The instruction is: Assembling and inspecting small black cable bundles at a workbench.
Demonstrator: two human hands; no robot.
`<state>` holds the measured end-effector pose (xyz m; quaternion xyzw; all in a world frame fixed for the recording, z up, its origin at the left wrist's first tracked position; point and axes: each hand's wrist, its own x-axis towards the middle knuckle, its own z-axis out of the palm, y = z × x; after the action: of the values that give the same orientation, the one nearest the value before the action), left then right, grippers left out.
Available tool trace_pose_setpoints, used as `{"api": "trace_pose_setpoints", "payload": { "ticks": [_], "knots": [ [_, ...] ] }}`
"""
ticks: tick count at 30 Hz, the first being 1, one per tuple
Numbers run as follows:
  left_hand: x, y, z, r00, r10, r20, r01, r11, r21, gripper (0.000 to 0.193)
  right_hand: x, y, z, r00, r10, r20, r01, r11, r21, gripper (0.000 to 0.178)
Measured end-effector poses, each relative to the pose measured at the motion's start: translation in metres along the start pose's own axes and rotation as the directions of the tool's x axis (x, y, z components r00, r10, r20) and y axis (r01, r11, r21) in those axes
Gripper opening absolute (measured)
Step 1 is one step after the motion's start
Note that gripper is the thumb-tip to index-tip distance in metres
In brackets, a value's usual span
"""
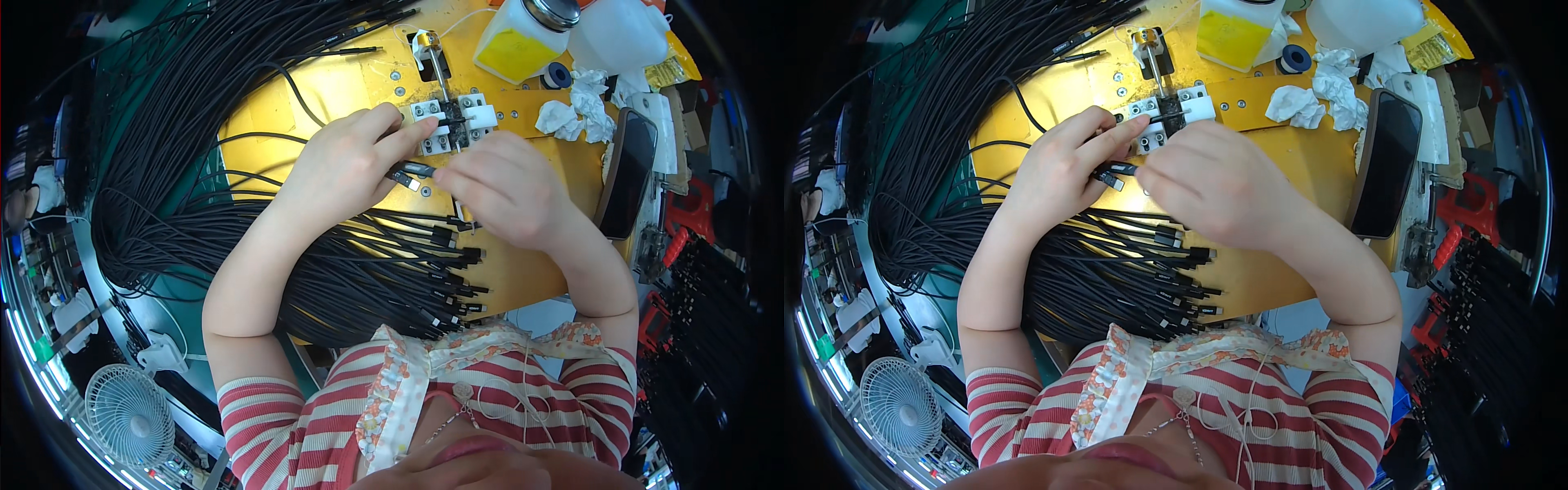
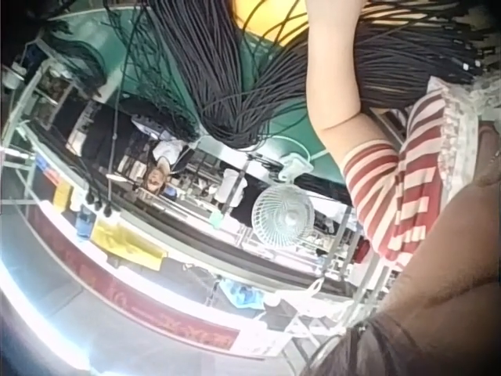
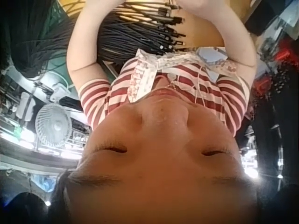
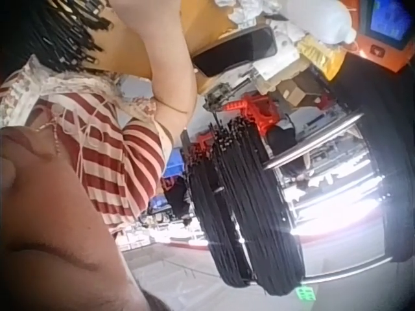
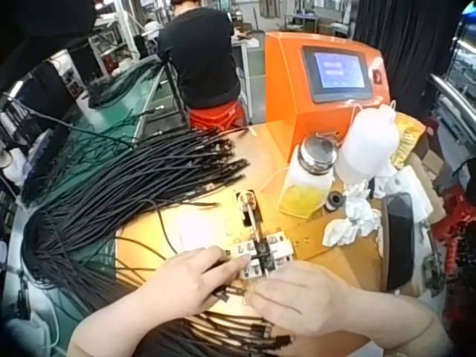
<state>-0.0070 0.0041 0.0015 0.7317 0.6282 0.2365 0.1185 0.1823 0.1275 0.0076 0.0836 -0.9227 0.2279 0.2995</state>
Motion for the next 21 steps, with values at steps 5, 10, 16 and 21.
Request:
{"api": "trace_pose_setpoints", "payload": {
  "ticks": [5, 10, 16, 21],
  "knots": [
    [0.0, 0.003, 0.001, 1.0, 0.008, -0.017, -0.007, 0.997, 0.072, 0.062, -0.005, 0.013, -0.018, 0.997, 0.079, 0.026, -0.078, 0.996, -0.036, 0.021],
    [-0.002, 0.001, -0.006, 1.0, 0.011, -0.019, -0.008, 0.985, 0.17, 0.059, -0.003, 0.019, -0.029, 0.977, 0.211, 0.014, -0.211, 0.977, 0.007, 0.017],
    [0.0, 0.004, -0.027, 0.987, 0.126, -0.104, -0.101, 0.971, 0.218, 0.053, -0.004, 0.023, -0.021, 0.913, 0.403, -0.063, -0.367, 0.88, 0.301, 0.012],
    [-0.002, 0.016, -0.037, 0.994, -0.039, 0.098, 0.069, 0.942, -0.327, 0.06, -0.005, 0.02, -0.02, 0.833, 0.552, 0.037, -0.507, 0.735, 0.45, 0.008]
  ]
}}
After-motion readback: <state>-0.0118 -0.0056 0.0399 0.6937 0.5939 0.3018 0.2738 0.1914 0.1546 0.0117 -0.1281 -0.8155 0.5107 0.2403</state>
